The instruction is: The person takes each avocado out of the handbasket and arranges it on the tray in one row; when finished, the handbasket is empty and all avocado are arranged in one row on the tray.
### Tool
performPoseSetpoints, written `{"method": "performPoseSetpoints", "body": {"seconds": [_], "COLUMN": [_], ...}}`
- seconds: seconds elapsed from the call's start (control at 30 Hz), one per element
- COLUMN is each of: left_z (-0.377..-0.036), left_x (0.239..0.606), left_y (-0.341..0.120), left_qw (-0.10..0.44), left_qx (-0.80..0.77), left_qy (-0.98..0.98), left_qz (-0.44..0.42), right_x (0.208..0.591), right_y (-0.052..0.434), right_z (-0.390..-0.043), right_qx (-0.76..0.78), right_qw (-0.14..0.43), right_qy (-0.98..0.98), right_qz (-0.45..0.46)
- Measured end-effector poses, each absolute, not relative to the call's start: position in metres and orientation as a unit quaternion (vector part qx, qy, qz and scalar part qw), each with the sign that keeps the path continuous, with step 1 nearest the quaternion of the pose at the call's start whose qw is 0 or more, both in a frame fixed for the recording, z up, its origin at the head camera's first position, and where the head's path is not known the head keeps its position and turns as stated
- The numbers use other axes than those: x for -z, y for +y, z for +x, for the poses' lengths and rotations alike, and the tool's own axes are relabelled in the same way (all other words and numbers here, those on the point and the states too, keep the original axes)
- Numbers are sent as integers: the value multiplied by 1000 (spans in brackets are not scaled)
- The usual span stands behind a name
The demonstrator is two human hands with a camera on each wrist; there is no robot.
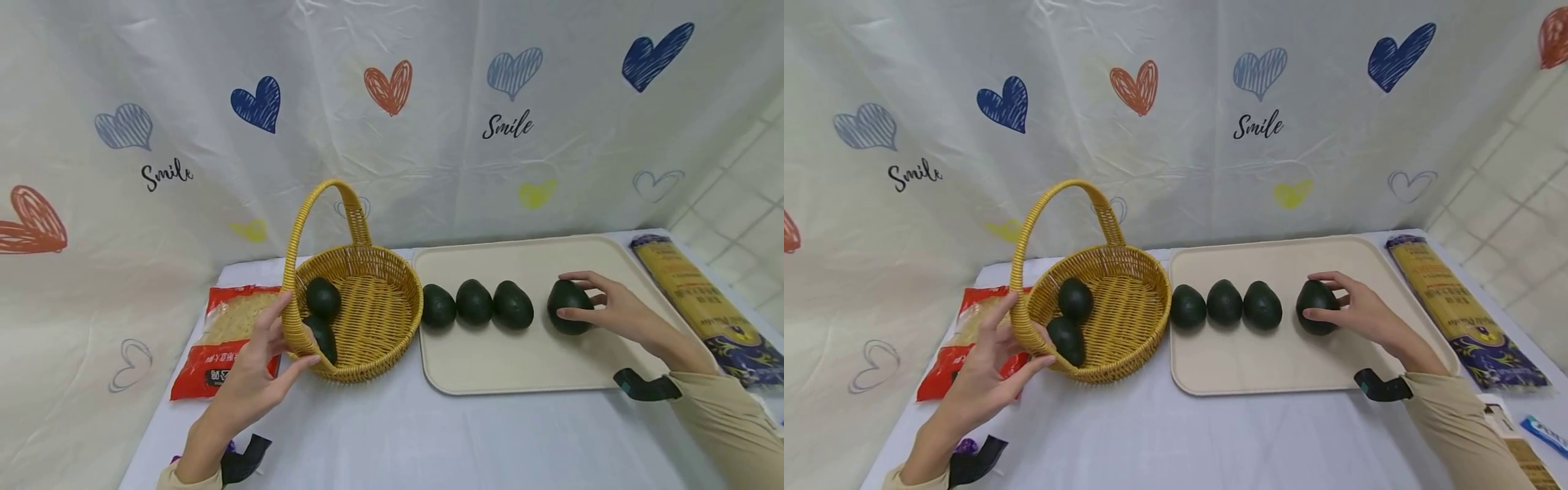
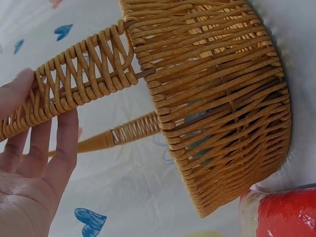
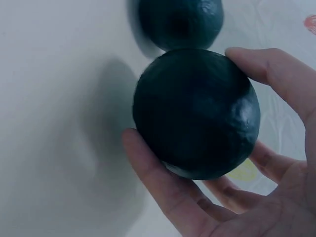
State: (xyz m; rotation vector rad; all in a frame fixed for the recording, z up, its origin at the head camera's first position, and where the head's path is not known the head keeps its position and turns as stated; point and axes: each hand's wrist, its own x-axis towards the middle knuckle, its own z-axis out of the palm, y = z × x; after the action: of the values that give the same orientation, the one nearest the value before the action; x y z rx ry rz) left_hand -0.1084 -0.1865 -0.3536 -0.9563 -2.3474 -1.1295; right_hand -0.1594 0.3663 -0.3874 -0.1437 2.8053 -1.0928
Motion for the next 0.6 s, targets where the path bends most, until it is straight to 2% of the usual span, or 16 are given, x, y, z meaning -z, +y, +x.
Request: {"method": "performPoseSetpoints", "body": {"seconds": [0.6], "left_z": [-107], "left_x": [353], "left_y": [-185], "left_qw": [183], "left_qx": [395], "left_qy": [-841], "left_qz": [-322], "right_x": [390], "right_y": [353], "right_z": [-168], "right_qx": [357], "right_qw": [81], "right_qy": [928], "right_qz": [-66]}}
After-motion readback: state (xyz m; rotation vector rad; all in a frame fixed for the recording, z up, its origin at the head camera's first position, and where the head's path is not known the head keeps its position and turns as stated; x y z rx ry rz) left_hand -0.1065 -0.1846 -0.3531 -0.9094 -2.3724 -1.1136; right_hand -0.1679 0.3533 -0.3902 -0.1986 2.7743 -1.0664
